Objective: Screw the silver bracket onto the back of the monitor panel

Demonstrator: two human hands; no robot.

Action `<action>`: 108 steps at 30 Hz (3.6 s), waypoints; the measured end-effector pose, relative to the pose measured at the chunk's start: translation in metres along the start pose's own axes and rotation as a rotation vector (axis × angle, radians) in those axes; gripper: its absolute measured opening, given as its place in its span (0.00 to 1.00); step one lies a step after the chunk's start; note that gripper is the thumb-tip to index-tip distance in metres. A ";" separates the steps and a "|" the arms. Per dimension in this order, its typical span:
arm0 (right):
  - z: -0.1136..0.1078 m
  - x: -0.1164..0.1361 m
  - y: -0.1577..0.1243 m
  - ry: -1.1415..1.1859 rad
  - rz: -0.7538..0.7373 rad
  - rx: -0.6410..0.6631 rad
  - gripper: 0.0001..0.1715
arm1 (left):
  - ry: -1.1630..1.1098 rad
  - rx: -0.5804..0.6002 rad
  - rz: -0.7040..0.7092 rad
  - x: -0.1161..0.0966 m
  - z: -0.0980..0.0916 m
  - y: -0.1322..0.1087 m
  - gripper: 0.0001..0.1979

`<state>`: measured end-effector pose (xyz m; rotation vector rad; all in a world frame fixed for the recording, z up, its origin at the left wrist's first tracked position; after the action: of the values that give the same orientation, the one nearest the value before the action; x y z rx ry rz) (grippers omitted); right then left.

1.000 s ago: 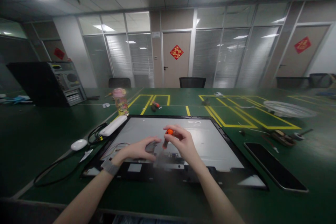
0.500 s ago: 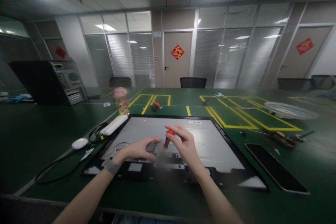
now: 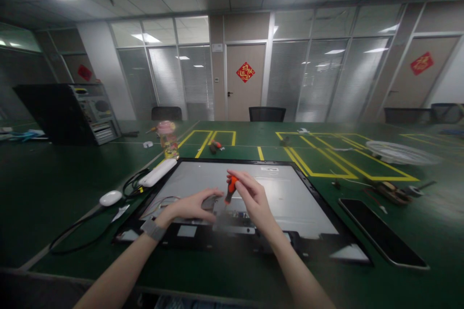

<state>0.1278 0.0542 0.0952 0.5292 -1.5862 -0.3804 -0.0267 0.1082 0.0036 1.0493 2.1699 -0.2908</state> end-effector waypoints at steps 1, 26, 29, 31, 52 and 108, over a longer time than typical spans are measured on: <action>0.002 -0.001 0.000 0.025 0.017 0.022 0.17 | 0.002 -0.002 0.003 -0.001 0.000 0.000 0.37; 0.002 -0.001 -0.001 -0.003 0.019 0.022 0.16 | 0.011 -0.006 0.002 0.001 0.000 0.001 0.39; 0.004 -0.007 0.000 0.035 0.060 0.041 0.18 | 0.017 -0.009 0.020 -0.001 0.000 0.001 0.37; 0.000 -0.007 0.000 0.001 0.035 -0.010 0.15 | 0.021 -0.013 0.020 0.000 0.000 0.001 0.38; -0.001 0.002 -0.002 -0.066 -0.026 -0.036 0.16 | 0.016 -0.003 0.020 0.000 0.000 0.002 0.38; 0.011 -0.025 0.004 0.400 0.190 0.127 0.11 | 0.001 -0.024 0.018 -0.003 -0.001 0.000 0.36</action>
<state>0.1173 0.0702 0.0754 0.5095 -1.2630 -0.0246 -0.0259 0.1070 0.0063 1.0550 2.1591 -0.2558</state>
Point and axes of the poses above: each hand's wrist, its own y-axis towards the middle knuckle, its own z-axis out of the palm, x = y × z, the point moved 9 cm from there along y, towards the middle knuckle, and after that the axes turned 9 degrees about z, right-handed, at the moved point
